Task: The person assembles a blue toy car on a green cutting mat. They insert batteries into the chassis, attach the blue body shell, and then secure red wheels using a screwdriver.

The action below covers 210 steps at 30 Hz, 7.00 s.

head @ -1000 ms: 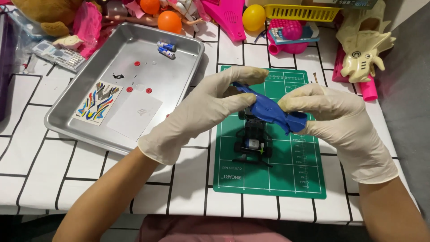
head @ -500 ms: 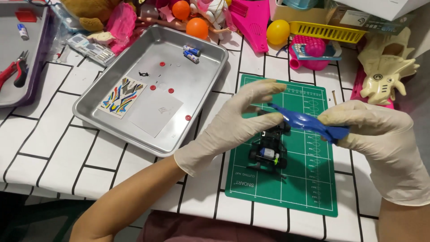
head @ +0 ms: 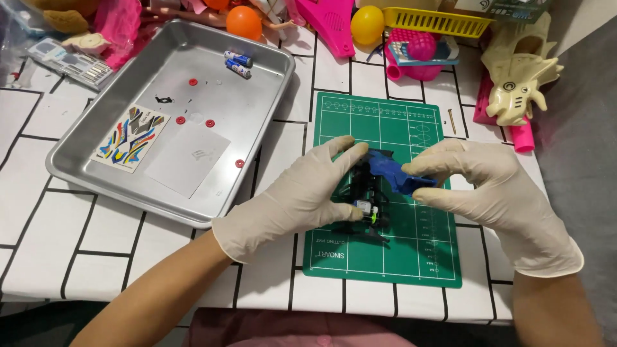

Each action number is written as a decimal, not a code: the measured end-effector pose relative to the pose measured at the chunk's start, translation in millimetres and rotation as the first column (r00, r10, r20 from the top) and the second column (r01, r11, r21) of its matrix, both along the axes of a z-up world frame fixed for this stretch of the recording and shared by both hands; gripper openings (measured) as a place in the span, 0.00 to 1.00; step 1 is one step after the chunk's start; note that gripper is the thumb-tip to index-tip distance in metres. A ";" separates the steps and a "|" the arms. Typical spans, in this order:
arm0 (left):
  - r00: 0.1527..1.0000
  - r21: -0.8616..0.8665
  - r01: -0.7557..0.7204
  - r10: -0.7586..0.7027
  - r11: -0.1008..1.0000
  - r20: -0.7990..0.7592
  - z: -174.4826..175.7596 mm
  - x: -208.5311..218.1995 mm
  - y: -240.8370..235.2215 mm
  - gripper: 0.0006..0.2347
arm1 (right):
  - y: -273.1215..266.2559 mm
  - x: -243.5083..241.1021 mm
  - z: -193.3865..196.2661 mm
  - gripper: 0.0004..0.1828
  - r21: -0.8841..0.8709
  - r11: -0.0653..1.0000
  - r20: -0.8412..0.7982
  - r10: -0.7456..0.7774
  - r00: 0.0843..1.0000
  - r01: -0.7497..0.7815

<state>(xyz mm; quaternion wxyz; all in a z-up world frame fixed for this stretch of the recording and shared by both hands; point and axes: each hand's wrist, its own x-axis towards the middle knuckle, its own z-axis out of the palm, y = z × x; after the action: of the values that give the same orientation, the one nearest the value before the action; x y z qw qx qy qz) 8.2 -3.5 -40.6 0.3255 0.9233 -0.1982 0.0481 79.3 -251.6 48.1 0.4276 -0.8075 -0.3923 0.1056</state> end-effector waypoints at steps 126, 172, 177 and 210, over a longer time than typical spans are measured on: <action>0.764 0.330 -0.632 0.494 0.701 0.415 4.5 -3.9 236.4 0.05 | 11.1 4.3 -27.0 0.11 0.090 0.978 0.595 0.097 0.798 -0.186; 0.907 -0.297 0.006 0.120 0.955 0.404 7.7 -21.7 -8.4 0.08 | 25.0 -19.7 -24.1 0.08 0.183 0.980 0.121 0.057 0.991 -0.079; 0.959 -0.204 0.060 0.001 0.977 0.284 12.7 -8.4 10.5 0.14 | 23.1 -23.8 -12.1 0.07 0.090 0.972 0.350 0.174 0.920 -0.218; 0.977 0.173 0.189 -0.202 0.967 0.066 -17.1 -1.9 3.9 0.46 | 43.8 -50.0 -38.4 0.13 -0.524 0.849 0.843 0.528 0.099 -0.063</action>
<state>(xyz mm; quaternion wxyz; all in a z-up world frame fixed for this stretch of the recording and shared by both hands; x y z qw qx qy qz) 6.3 0.4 -57.7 0.2420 0.9203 -0.3051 0.0377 29.3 -207.8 9.6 -0.1122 -0.6449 -0.7019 -0.2808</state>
